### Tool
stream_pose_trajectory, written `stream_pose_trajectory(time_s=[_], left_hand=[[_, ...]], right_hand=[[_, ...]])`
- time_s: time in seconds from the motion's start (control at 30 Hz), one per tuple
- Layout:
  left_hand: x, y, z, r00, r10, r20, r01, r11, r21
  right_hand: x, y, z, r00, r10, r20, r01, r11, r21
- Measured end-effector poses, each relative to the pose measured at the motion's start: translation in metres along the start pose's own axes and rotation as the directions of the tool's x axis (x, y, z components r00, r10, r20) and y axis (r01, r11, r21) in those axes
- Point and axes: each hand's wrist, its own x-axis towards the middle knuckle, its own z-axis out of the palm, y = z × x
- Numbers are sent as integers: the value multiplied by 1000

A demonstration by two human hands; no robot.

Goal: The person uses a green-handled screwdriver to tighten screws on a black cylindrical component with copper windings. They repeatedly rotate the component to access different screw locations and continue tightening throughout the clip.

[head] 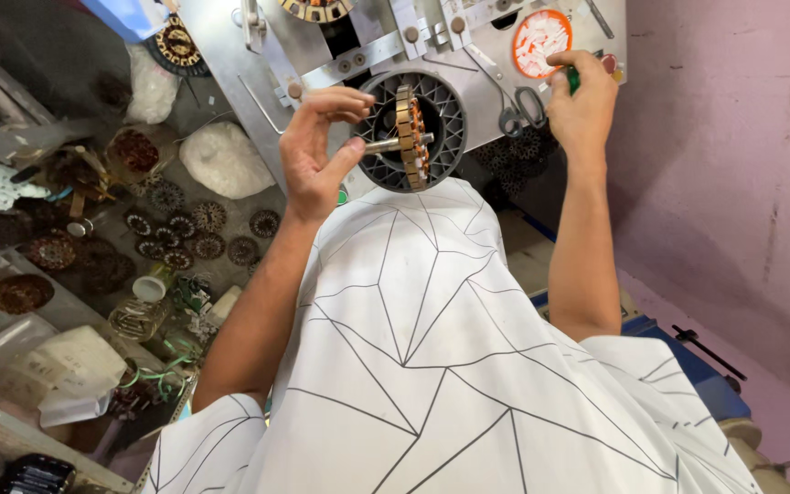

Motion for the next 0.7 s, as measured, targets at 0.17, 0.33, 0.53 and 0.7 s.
stream_pose_trajectory(time_s=[0.17, 0.33, 0.53, 0.7], left_hand=[[-5, 3, -7, 997, -32, -68, 33, 999, 13], [-9, 6, -2, 992, -46, -121, 50, 998, 29], [-14, 13, 11, 989, -12, -144, 24, 996, 84], [-13, 28, 23, 989, 79, -126, -40, 957, 288]], right_hand=[[23, 62, 31, 992, -121, -47, 110, 976, -189], [32, 80, 51, 985, -170, -9, 161, 947, -277], [38, 84, 58, 992, -130, 0, 123, 935, -332], [38, 59, 45, 972, -221, -78, 199, 954, -225]])
